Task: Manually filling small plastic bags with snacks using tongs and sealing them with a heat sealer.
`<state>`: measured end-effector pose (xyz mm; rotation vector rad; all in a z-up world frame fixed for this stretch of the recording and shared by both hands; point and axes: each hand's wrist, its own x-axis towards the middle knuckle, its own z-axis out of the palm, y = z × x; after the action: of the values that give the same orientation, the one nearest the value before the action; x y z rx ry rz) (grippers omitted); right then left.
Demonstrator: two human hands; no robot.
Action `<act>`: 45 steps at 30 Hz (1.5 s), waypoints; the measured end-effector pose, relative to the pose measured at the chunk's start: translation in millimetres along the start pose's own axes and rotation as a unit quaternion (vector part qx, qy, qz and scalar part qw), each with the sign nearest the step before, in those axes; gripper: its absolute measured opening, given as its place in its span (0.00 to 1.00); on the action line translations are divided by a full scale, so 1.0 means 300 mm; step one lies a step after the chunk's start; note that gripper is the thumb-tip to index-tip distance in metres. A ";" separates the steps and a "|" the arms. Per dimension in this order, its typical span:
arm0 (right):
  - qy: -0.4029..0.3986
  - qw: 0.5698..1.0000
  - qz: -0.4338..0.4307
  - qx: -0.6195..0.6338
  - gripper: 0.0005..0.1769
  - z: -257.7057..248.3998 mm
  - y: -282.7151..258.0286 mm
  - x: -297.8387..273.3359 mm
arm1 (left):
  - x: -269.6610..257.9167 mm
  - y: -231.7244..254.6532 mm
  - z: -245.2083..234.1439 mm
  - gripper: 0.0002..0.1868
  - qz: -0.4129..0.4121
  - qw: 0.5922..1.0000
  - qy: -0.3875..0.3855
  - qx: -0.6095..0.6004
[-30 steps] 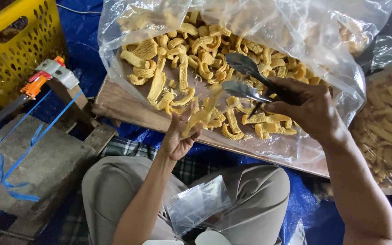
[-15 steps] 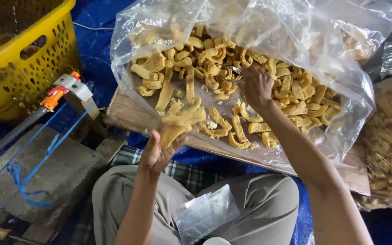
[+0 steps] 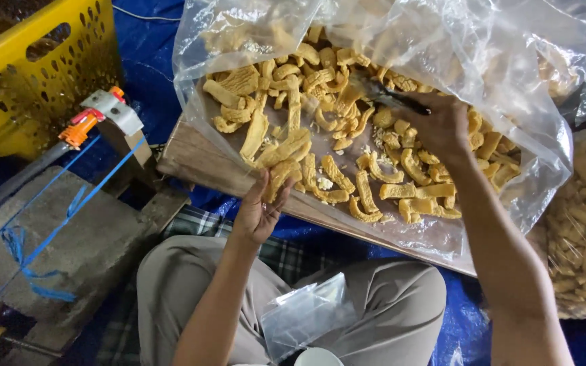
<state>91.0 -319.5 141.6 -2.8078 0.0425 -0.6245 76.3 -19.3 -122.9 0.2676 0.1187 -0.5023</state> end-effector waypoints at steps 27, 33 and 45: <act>-0.048 0.998 -0.050 0.011 0.20 -0.055 -0.188 -0.171 | -0.004 -0.022 -0.045 0.22 0.039 0.994 -0.069 -0.082; -0.110 0.978 0.023 -0.174 0.24 0.221 0.010 -0.081 | -0.051 0.042 0.039 0.23 0.050 0.994 -0.045 -0.084; -0.027 0.981 -0.050 -0.187 0.23 0.090 -0.042 -0.078 | -0.031 0.059 0.041 0.24 0.047 0.995 0.012 -0.092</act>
<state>80.7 -298.6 111.7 -3.2066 0.0086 -0.6161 77.6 -3.7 -105.4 0.0975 0.1734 -0.3908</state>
